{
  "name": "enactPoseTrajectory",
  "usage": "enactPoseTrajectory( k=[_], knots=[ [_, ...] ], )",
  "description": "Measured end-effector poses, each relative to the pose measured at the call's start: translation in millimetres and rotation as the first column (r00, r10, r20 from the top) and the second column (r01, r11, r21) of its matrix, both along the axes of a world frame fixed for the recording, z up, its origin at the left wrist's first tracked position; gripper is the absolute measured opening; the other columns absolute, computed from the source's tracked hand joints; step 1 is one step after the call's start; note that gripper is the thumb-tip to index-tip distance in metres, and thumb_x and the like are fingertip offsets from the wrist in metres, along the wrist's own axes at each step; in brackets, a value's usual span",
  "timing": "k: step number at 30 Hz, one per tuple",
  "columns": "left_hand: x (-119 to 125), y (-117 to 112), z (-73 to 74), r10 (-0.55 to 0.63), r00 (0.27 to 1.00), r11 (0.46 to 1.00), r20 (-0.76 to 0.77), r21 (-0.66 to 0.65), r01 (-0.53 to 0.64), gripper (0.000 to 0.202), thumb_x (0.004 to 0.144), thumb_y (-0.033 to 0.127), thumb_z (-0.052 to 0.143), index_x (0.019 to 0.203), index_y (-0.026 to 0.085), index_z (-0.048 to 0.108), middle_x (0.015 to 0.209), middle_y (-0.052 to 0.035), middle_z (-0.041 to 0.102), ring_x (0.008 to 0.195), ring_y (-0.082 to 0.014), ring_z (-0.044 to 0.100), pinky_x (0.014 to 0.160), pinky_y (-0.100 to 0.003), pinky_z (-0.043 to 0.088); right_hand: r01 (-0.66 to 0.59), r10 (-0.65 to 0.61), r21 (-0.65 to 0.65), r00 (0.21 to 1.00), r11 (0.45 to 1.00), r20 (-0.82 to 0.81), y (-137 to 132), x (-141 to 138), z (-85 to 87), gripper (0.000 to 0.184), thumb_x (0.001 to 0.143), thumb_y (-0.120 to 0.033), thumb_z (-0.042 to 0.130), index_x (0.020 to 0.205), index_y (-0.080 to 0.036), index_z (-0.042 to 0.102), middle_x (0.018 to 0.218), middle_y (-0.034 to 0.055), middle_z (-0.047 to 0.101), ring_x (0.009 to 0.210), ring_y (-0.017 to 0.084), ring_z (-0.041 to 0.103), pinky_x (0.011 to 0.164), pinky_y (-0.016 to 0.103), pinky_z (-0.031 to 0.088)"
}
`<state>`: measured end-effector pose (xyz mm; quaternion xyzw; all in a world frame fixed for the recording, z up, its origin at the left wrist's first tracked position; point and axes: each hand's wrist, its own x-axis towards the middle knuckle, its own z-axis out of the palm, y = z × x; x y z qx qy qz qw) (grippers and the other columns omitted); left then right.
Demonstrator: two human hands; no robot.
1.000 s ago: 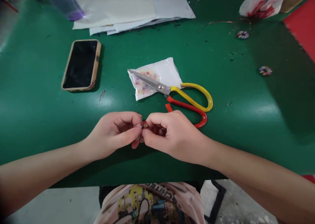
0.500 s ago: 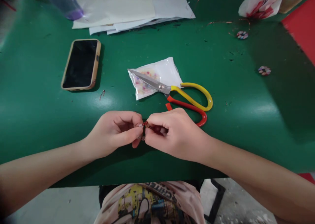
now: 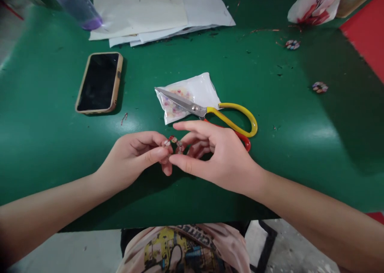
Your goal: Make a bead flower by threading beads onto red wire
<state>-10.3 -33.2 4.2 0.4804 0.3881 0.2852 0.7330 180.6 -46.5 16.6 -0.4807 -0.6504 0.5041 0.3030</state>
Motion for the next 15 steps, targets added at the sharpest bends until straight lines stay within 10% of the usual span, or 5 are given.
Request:
enactPoseTrajectory(
  k=[9,15],
  knots=[
    [-4.2,-0.9,-8.5,-0.004,0.978,0.998,0.209,-0.066,0.018,0.019,0.084,0.029,0.060,0.076,0.012,0.065,0.064,0.0007,0.060,0.058,-0.0083,0.061,0.059,-0.019,0.050,-0.148,-0.026,0.484,0.942,0.863,0.335,-1.5,0.9,-3.9,0.038,0.078,-0.035,0.066,0.114,-0.026,0.060,0.085,0.0002,0.070,0.072,0.015,0.065,0.067,0.027,0.056],
    [-3.0,-2.0,-12.2,-0.098,0.923,0.982,0.372,-0.116,0.151,0.015,0.072,0.017,0.073,0.087,0.016,0.071,0.080,0.0005,0.063,0.067,-0.0056,0.060,0.065,-0.015,0.051,-0.204,-0.013,0.580,0.937,0.789,0.348,-1.6,-1.5,2.4,0.032,0.081,-0.033,0.063,0.111,-0.023,0.060,0.080,-0.0003,0.070,0.070,0.014,0.065,0.064,0.025,0.054]
  ],
)
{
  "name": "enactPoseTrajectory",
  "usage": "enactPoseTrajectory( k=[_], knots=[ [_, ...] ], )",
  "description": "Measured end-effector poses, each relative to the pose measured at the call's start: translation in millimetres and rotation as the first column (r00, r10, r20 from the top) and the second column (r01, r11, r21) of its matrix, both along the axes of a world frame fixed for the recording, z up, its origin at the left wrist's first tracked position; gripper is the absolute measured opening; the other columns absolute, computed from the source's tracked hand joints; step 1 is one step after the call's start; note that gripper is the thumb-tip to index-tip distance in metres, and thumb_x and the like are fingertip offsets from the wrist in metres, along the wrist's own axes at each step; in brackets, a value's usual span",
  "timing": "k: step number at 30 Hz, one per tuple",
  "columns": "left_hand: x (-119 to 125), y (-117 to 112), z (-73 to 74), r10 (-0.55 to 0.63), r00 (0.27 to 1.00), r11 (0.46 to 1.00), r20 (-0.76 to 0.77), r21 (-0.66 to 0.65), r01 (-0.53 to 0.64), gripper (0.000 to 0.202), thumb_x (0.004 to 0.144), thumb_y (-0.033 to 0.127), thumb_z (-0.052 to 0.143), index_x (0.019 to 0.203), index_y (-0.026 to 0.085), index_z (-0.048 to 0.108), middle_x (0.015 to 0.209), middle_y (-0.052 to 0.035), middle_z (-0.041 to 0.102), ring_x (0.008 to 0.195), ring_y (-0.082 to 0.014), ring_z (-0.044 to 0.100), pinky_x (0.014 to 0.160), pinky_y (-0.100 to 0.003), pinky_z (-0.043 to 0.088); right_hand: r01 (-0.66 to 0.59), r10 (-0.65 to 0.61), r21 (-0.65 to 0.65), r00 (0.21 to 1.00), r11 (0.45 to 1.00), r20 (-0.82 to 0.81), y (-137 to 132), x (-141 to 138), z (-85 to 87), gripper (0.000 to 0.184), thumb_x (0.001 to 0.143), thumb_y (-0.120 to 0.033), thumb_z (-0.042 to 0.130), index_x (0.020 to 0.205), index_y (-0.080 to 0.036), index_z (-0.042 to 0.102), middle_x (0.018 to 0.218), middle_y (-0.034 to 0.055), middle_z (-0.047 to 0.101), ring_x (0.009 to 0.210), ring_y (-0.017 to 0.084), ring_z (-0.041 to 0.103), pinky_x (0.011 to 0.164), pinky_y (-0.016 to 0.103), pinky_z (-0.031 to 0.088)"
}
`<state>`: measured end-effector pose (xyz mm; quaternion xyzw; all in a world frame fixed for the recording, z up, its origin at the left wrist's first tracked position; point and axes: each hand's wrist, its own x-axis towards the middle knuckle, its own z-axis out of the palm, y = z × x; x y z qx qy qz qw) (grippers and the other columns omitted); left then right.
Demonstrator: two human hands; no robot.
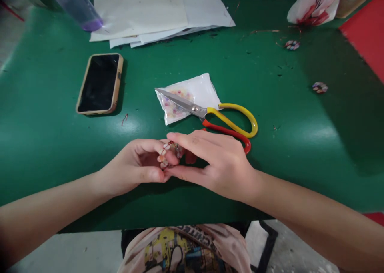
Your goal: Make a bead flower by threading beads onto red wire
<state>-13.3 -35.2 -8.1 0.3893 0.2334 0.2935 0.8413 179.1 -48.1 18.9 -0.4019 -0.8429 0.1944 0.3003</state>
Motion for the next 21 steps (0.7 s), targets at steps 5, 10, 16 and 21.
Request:
enactPoseTrajectory(
  k=[5,10,16,21],
  knots=[
    [2.6,1.2,-0.4,0.069,0.997,0.996,-0.025,0.056,-0.067,0.007,0.071,0.019,0.073,0.079,0.018,0.073,0.089,-0.0020,0.063,0.088,-0.0122,0.062,0.077,-0.020,0.052,0.057,-0.068,-0.120,0.994,0.991,-0.087,-3.1,-0.5,-4.1,0.041,0.078,-0.037,0.065,0.115,-0.023,0.056,0.088,0.0018,0.066,0.072,0.014,0.063,0.066,0.027,0.055],
    [3.2,1.3,-0.6,0.031,0.997,0.993,-0.071,0.113,-0.023,0.009,0.079,0.024,0.066,0.082,0.019,0.073,0.090,-0.0019,0.066,0.088,-0.0114,0.062,0.084,-0.020,0.050,-0.007,0.000,-0.077,0.996,0.997,-0.084,0.5,-1.2,-9.5,0.062,0.072,-0.043,0.069,0.126,-0.023,0.046,0.117,0.0082,0.057,0.107,0.022,0.055,0.094,0.038,0.047],
    [4.3,-2.0,-0.9,-0.035,0.996,0.999,-0.077,-0.043,0.032,0.009,0.073,0.026,0.072,0.080,0.020,0.074,0.084,-0.0012,0.072,0.081,-0.0128,0.066,0.080,-0.023,0.052,-0.099,0.078,-0.170,0.989,0.980,-0.127,-0.7,-6.5,-12.4,0.061,0.075,-0.041,0.067,0.126,-0.022,0.040,0.118,0.0065,0.057,0.110,0.021,0.054,0.093,0.036,0.047],
    [4.6,-3.0,-1.3,-0.010,0.994,0.996,-0.105,-0.087,0.001,0.008,0.071,0.021,0.074,0.079,0.019,0.074,0.082,-0.0004,0.073,0.079,-0.0125,0.068,0.078,-0.021,0.053,-0.134,0.103,-0.198,0.982,0.971,-0.160,-2.3,-7.7,-14.4,0.046,0.080,-0.037,0.063,0.117,-0.019,0.045,0.113,0.0065,0.058,0.105,0.017,0.055,0.090,0.029,0.047]
  ],
)
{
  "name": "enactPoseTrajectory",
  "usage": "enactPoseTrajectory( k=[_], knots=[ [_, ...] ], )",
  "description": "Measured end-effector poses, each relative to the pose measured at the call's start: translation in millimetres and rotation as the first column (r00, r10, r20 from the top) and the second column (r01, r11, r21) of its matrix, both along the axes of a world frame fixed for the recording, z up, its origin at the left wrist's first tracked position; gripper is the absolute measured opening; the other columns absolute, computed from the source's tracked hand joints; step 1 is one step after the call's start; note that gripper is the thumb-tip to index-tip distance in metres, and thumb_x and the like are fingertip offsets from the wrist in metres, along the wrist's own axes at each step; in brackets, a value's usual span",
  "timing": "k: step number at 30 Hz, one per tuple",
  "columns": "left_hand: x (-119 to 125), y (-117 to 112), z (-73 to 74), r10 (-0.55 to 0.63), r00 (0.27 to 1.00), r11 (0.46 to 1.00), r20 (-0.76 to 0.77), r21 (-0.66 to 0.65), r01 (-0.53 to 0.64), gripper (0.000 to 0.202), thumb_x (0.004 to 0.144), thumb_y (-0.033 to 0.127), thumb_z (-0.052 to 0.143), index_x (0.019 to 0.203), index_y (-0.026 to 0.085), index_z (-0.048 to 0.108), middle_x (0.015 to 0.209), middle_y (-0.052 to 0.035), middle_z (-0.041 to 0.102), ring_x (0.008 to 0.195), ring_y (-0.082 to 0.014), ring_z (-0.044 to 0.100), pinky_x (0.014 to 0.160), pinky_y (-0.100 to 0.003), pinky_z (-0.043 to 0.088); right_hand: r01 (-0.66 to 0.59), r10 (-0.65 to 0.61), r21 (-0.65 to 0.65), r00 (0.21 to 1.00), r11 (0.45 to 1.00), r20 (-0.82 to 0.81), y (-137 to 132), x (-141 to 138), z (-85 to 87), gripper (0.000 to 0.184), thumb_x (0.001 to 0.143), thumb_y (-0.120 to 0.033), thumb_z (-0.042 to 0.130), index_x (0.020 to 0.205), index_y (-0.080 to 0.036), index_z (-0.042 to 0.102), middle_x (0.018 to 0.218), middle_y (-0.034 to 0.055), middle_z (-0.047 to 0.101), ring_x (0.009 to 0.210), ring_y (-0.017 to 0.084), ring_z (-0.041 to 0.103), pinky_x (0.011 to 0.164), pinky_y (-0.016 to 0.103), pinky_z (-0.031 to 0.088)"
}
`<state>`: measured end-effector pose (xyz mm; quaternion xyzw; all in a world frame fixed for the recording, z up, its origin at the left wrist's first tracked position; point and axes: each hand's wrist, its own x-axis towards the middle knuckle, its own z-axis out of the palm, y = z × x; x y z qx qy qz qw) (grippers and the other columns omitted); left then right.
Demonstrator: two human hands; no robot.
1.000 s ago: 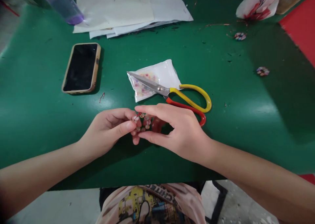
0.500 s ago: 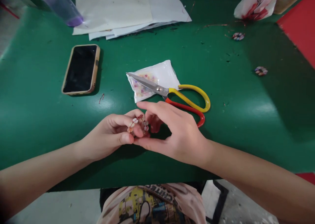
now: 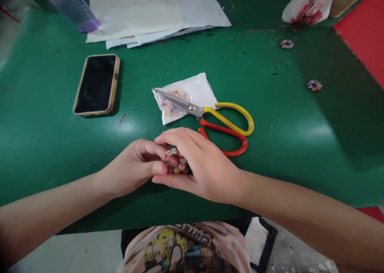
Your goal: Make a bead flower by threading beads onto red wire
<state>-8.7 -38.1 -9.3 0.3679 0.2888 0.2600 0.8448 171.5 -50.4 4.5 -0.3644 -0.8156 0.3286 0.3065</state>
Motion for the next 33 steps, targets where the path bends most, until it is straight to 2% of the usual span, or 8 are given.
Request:
enactPoseTrajectory(
  k=[4,7,10,14,20,24,28,33],
  knots=[
    [0.1,0.4,0.8,-0.028,0.999,0.999,0.027,0.046,0.027,0.016,0.079,0.031,0.066,0.086,0.020,0.074,0.090,-0.0027,0.073,0.086,-0.0139,0.067,0.085,-0.024,0.051,-0.079,0.078,-0.025,0.995,0.997,-0.068,3.7,1.9,-1.3,0.039,0.083,-0.032,0.060,0.116,-0.020,0.044,0.114,0.0071,0.056,0.109,0.018,0.052,0.092,0.031,0.046],
    [0.3,0.4,1.3,-0.015,1.000,0.997,0.012,0.082,0.014,0.020,0.080,0.035,0.064,0.085,0.020,0.075,0.092,-0.0040,0.073,0.086,-0.0150,0.067,0.086,-0.026,0.051,-0.111,0.107,-0.048,0.992,0.993,-0.073,6.2,3.3,-0.1,0.044,0.082,-0.031,0.060,0.121,-0.021,0.042,0.118,0.0080,0.054,0.113,0.020,0.050,0.094,0.035,0.046],
    [0.1,-0.2,1.4,-0.012,1.000,0.996,-0.014,0.087,0.013,0.016,0.078,0.032,0.067,0.085,0.020,0.075,0.089,-0.0034,0.073,0.083,-0.0141,0.066,0.085,-0.026,0.051,-0.067,0.063,-0.060,0.996,0.996,-0.060,6.8,3.9,1.2,0.052,0.078,-0.031,0.063,0.124,-0.020,0.040,0.117,0.0078,0.056,0.110,0.020,0.053,0.091,0.034,0.047],
    [0.1,-0.7,1.0,0.018,1.000,0.999,-0.016,0.048,-0.017,0.014,0.077,0.031,0.068,0.082,0.020,0.074,0.084,-0.0021,0.073,0.079,-0.0128,0.066,0.084,-0.025,0.051,-0.011,0.009,-0.023,0.999,1.000,-0.053,5.5,4.1,1.4,0.046,0.075,-0.034,0.067,0.116,-0.021,0.048,0.111,0.0053,0.061,0.105,0.019,0.057,0.090,0.034,0.049],
    [1.3,-0.6,2.5,0.076,0.997,0.997,0.021,0.030,-0.077,0.011,0.080,0.026,0.066,0.084,0.020,0.074,0.092,-0.0026,0.073,0.094,-0.0147,0.065,0.094,-0.027,0.046,0.143,-0.144,0.036,0.989,0.989,0.033,2.3,4.5,4.4,0.043,0.075,-0.034,0.068,0.115,-0.024,0.054,0.104,0.0027,0.067,0.094,0.017,0.063,0.085,0.032,0.052],
    [1.5,-1.2,3.1,0.108,0.994,0.994,0.021,-0.002,-0.107,0.009,0.077,0.026,0.068,0.082,0.019,0.074,0.092,-0.0034,0.073,0.097,-0.0170,0.064,0.098,-0.032,0.044,0.171,-0.177,0.093,0.982,0.981,0.062,2.0,4.9,5.4,0.045,0.075,-0.036,0.069,0.116,-0.024,0.055,0.102,0.0032,0.068,0.092,0.018,0.065,0.083,0.032,0.054],
    [1.3,-1.3,2.2,0.106,0.994,0.994,0.041,-0.011,-0.105,0.010,0.078,0.026,0.068,0.080,0.017,0.072,0.093,-0.0044,0.073,0.097,-0.0179,0.065,0.097,-0.033,0.045,0.210,-0.213,0.089,0.977,0.974,0.028,1.4,5.7,6.2,0.046,0.071,-0.038,0.072,0.113,-0.024,0.057,0.099,0.0032,0.069,0.087,0.018,0.066,0.080,0.032,0.055],
    [0.8,-1.8,1.6,0.101,0.993,0.995,0.065,-0.013,-0.101,0.008,0.078,0.024,0.068,0.081,0.017,0.072,0.092,-0.0031,0.073,0.096,-0.0161,0.065,0.094,-0.029,0.046,0.245,-0.243,0.059,0.970,0.968,-0.028,1.1,6.3,6.2,0.040,0.067,-0.039,0.075,0.100,-0.022,0.062,0.095,0.0023,0.070,0.082,0.017,0.066,0.077,0.031,0.056]
  ],
)
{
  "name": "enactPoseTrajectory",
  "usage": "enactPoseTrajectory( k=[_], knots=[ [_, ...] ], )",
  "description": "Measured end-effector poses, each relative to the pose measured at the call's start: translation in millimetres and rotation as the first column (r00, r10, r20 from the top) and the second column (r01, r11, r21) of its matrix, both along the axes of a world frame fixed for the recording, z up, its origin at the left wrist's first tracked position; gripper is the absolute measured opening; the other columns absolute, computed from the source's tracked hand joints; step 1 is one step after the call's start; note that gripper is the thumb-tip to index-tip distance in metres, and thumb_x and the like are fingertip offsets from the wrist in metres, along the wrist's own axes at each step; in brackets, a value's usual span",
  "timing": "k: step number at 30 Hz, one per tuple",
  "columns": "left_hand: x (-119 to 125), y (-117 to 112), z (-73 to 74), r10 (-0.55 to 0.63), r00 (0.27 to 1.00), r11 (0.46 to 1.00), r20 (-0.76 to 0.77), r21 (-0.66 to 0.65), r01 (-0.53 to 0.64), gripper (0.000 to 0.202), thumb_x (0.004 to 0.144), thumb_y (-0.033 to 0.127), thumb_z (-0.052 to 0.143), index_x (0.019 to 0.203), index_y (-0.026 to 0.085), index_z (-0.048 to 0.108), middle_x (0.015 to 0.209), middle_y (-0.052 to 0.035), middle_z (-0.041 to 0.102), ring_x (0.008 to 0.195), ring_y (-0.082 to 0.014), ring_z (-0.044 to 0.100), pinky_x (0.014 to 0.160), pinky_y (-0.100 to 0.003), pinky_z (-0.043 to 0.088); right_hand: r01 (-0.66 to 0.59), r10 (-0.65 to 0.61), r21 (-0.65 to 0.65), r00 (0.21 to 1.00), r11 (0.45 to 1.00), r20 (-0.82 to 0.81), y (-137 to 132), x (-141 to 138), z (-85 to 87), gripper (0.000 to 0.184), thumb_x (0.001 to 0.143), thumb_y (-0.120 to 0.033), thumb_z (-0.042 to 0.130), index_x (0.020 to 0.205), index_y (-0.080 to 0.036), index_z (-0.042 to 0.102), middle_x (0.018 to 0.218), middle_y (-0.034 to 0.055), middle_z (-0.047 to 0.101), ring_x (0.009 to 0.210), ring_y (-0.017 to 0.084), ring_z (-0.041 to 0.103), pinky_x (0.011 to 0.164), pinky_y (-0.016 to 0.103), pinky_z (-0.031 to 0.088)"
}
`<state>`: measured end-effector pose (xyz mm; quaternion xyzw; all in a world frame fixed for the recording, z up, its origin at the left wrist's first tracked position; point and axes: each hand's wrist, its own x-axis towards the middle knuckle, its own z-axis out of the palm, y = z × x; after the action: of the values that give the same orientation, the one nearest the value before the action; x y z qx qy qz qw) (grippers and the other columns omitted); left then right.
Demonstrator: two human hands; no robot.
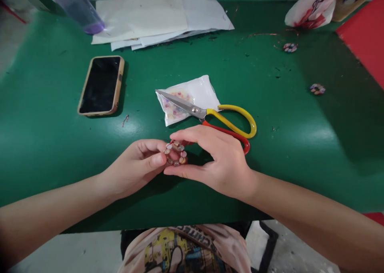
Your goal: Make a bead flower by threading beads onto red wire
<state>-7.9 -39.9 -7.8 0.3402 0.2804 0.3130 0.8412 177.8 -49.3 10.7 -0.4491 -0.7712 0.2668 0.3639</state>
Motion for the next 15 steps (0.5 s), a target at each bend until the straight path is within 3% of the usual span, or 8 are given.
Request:
enactPoseTrajectory(
  k=[9,12,15],
  knots=[
    [-0.4,-0.8,-4.3,-0.031,0.999,0.999,0.044,0.045,0.029,0.009,0.079,0.024,0.067,0.081,0.016,0.071,0.091,-0.0021,0.073,0.096,-0.0149,0.065,0.091,-0.026,0.049,-0.067,0.076,0.091,0.992,0.994,-0.096,2.0,-0.5,-3.4,0.034,0.064,-0.029,0.079,0.094,-0.022,0.064,0.088,0.0019,0.071,0.077,0.016,0.067,0.068,0.029,0.057],
    [-0.3,-1.9,-4.1,-0.004,1.000,0.999,0.020,0.051,0.003,0.009,0.081,0.024,0.065,0.081,0.017,0.070,0.090,-0.0015,0.073,0.092,-0.0131,0.066,0.089,-0.025,0.050,-0.086,0.092,0.071,0.991,0.994,-0.092,2.9,-1.0,-2.7,0.034,0.066,-0.027,0.077,0.097,-0.021,0.063,0.093,0.0027,0.071,0.082,0.016,0.066,0.071,0.029,0.056],
    [-0.9,-3.1,-1.2,0.038,0.998,0.990,-0.042,0.138,-0.032,0.006,0.081,0.022,0.064,0.082,0.018,0.069,0.087,-0.0003,0.073,0.087,-0.0120,0.067,0.083,-0.023,0.052,-0.147,0.150,0.035,0.984,0.988,-0.092,5.2,1.3,0.1,0.044,0.065,-0.030,0.078,0.105,-0.020,0.061,0.098,0.0037,0.069,0.089,0.017,0.064,0.079,0.032,0.054]
  ],
)
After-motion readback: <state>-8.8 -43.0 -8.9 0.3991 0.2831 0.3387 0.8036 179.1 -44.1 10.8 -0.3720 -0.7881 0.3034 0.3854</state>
